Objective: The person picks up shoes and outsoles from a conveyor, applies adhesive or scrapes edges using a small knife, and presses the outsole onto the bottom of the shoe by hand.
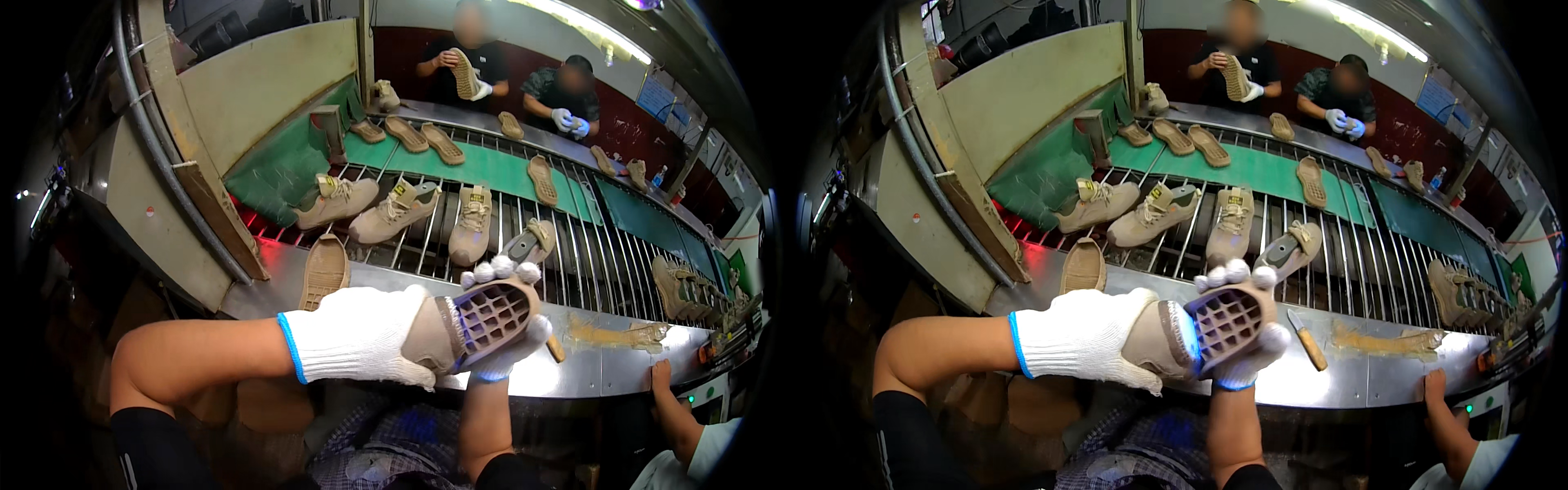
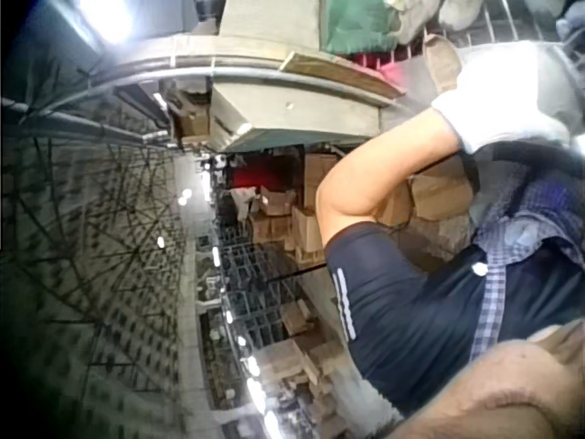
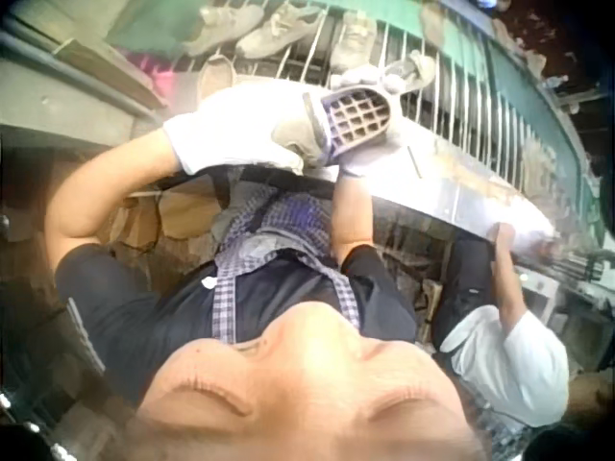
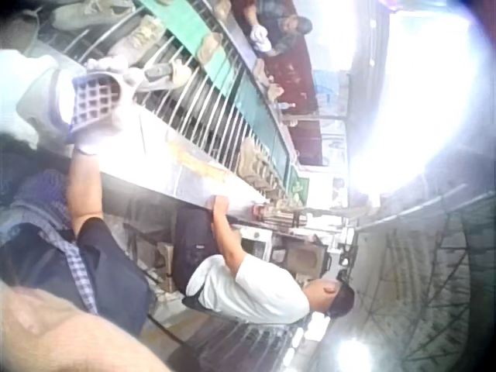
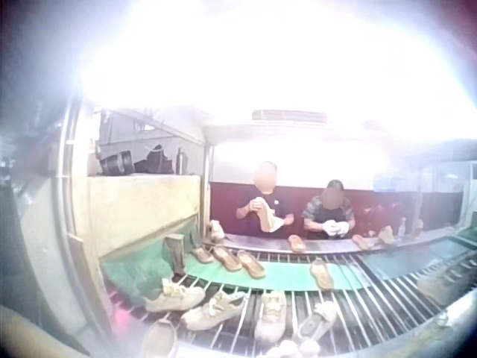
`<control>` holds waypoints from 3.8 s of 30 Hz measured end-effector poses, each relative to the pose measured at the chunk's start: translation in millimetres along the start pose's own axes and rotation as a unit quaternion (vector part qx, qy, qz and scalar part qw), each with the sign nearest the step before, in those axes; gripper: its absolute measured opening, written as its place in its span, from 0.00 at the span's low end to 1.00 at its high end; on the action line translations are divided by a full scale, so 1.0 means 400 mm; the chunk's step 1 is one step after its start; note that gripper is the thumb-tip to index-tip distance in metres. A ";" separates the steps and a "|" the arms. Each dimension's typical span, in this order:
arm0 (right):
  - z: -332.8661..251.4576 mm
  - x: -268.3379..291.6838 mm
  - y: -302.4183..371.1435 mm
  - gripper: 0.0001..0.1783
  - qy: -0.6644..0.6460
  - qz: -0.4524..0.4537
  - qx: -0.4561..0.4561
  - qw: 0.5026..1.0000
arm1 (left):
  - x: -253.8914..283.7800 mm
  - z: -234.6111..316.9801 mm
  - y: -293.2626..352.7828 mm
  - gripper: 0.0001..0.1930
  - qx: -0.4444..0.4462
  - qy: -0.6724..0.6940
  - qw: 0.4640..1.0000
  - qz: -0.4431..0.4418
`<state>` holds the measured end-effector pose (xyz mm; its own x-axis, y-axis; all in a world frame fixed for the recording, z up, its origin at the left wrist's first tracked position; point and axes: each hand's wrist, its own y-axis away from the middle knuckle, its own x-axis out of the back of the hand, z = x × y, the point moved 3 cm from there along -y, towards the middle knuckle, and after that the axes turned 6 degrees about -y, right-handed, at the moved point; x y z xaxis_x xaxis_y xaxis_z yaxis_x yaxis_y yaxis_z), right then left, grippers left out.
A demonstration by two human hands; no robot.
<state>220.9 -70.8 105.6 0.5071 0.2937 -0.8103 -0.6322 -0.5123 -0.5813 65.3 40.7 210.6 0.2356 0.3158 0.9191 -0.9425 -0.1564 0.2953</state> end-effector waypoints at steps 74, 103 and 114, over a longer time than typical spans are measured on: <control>0.257 -0.217 0.219 0.19 0.779 -0.200 -0.509 0.309 | -0.430 -0.348 -0.072 0.52 -0.112 0.142 0.916 0.359; -0.179 0.257 0.339 0.20 0.695 0.350 -0.110 0.618 | -0.025 -0.097 -0.079 0.47 -0.209 0.145 0.896 0.363; -0.106 0.151 0.281 0.27 0.751 0.270 -0.262 0.543 | -0.299 -0.369 -0.044 0.49 0.023 0.100 0.984 0.142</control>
<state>205.4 -145.0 -5.5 0.4849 -0.8016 0.3497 -0.8725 -0.4709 0.1304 18.6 144.0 57.1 -0.0924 0.4304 0.8979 -0.9505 -0.3068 0.0492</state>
